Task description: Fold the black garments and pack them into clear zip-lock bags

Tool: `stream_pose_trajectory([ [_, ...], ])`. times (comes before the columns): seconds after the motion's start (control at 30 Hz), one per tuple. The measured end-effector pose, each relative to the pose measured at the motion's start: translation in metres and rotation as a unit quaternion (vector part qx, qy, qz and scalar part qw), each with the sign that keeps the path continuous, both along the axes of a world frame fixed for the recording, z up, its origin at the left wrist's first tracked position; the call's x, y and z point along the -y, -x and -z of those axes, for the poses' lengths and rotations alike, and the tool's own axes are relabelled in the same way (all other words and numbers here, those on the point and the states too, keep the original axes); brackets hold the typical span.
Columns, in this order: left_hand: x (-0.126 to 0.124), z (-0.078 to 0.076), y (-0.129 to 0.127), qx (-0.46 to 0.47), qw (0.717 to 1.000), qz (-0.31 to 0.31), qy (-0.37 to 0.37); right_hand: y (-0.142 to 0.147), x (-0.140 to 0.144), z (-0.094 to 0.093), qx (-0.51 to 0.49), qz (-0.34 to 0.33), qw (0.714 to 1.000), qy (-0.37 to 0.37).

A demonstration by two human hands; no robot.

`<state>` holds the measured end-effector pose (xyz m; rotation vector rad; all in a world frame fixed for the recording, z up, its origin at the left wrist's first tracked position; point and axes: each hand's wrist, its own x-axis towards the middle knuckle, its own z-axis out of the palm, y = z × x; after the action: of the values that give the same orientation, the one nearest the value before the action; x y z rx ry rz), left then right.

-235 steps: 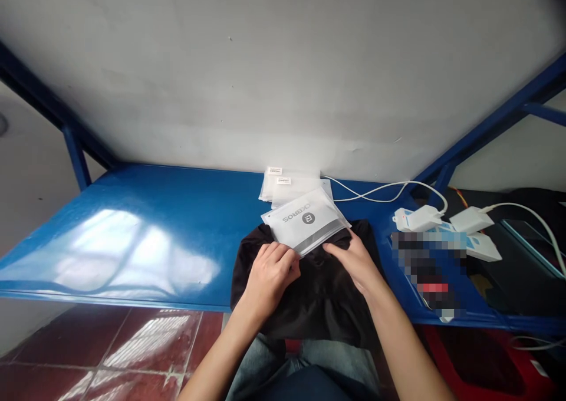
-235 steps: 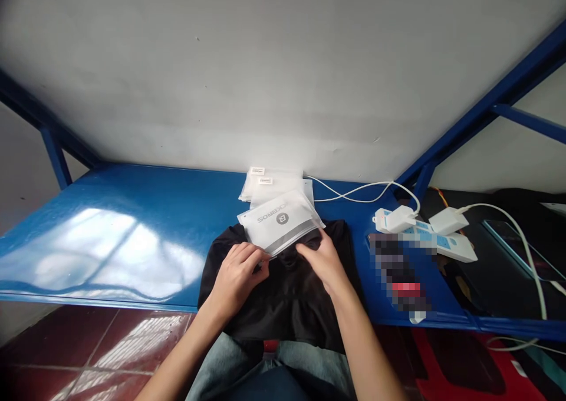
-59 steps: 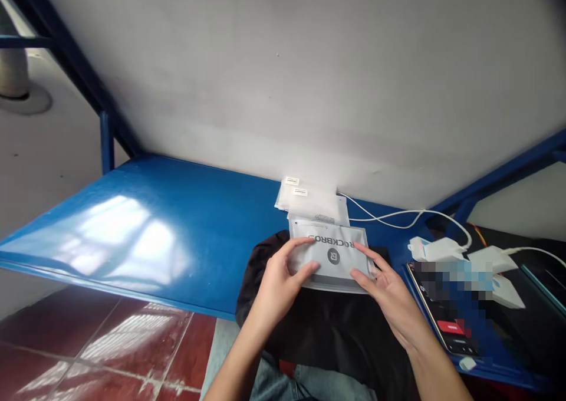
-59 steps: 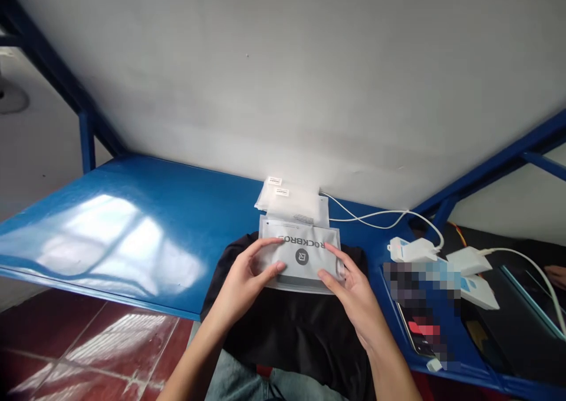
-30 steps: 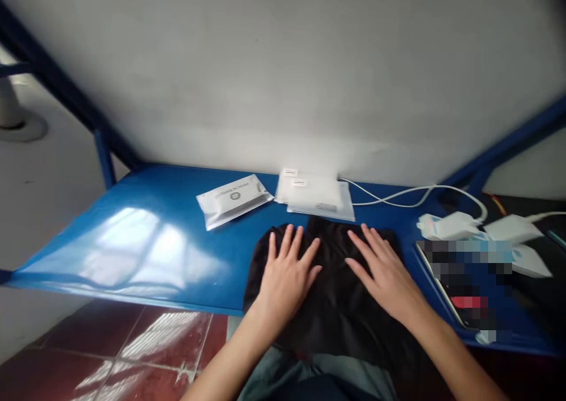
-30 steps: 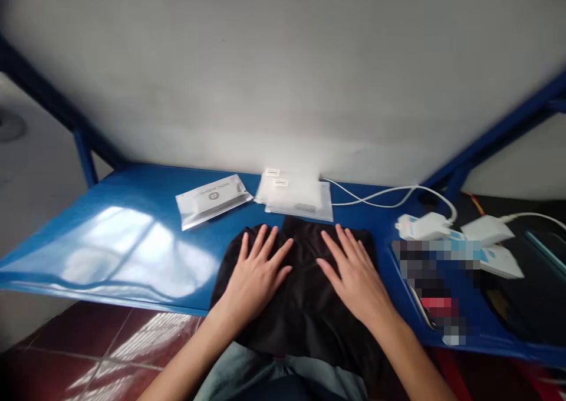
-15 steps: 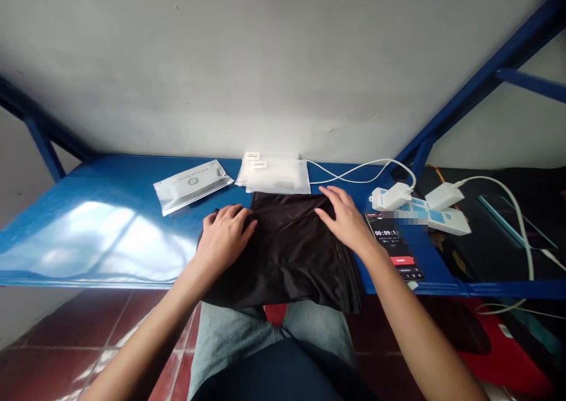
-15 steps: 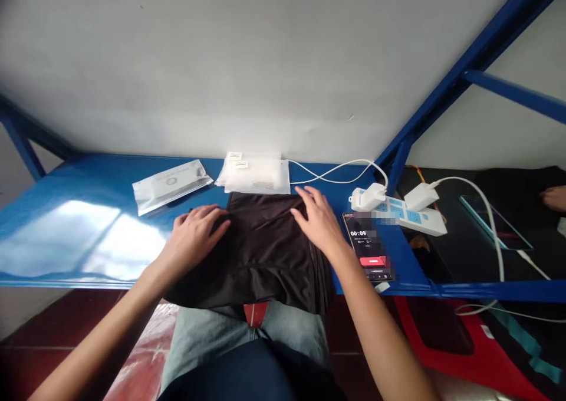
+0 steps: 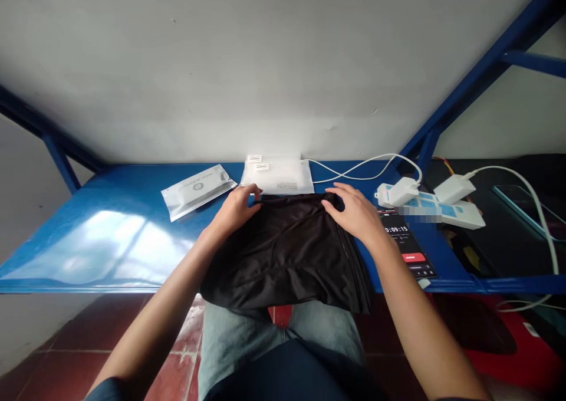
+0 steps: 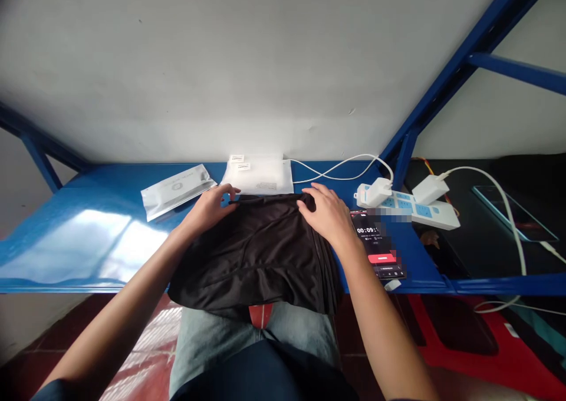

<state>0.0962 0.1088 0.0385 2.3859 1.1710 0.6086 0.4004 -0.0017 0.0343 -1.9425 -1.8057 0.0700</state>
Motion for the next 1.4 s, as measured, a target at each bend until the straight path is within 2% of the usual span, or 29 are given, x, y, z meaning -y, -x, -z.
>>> stream_pose_trajectory([
  [0.1,0.008,-0.004,-0.001,0.033,0.999,0.015,0.015,0.003,0.000,0.000,0.024,-0.012,0.999,-0.021],
  [0.33,0.023,-0.007,0.007,0.090,0.993,0.040,0.061,-0.003,0.002,0.001,0.002,-0.101,0.994,-0.037],
  [0.43,0.030,-0.016,0.012,0.084,0.992,0.051,0.076,-0.004,0.017,-0.009,-0.018,-0.124,0.991,-0.038],
  [0.53,0.039,-0.021,0.024,0.034,0.993,0.106,0.049,-0.007,0.041,-0.013,-0.048,-0.162,0.985,-0.027],
  [0.6,0.044,-0.016,0.035,-0.014,0.986,0.164,0.016,-0.013,0.058,-0.009,-0.050,-0.191,0.980,-0.003],
  [0.7,0.049,0.000,0.050,-0.061,0.966,0.251,-0.028,-0.024,0.076,0.008,-0.026,-0.233,0.972,0.024],
  [0.8,0.053,0.011,0.058,-0.073,0.953,0.287,-0.060,-0.033,0.083,0.022,0.004,-0.248,0.969,0.023],
  [0.9,0.054,0.008,0.058,-0.041,0.956,0.274,-0.096,-0.034,0.081,0.017,0.022,-0.224,0.974,-0.012],
  [1.03,0.040,-0.011,0.046,0.017,0.975,0.177,-0.131,-0.028,0.057,-0.009,-0.002,-0.144,0.985,-0.097],
  [1.1,0.028,-0.019,0.035,0.004,0.982,0.127,-0.140,-0.024,0.039,-0.019,-0.010,-0.113,0.987,-0.110],
  [1.17,0.017,-0.023,0.023,-0.027,0.984,0.098,-0.146,-0.021,0.021,-0.023,-0.002,-0.120,0.988,-0.097],
  [1.33,0.012,-0.016,0.000,-0.071,0.979,0.146,-0.120,-0.011,0.004,-0.010,0.065,-0.178,0.982,0.003],
  [1.4,0.014,-0.011,-0.004,-0.087,0.977,0.161,-0.110,-0.006,0.002,-0.007,0.103,-0.185,0.977,0.013],
])
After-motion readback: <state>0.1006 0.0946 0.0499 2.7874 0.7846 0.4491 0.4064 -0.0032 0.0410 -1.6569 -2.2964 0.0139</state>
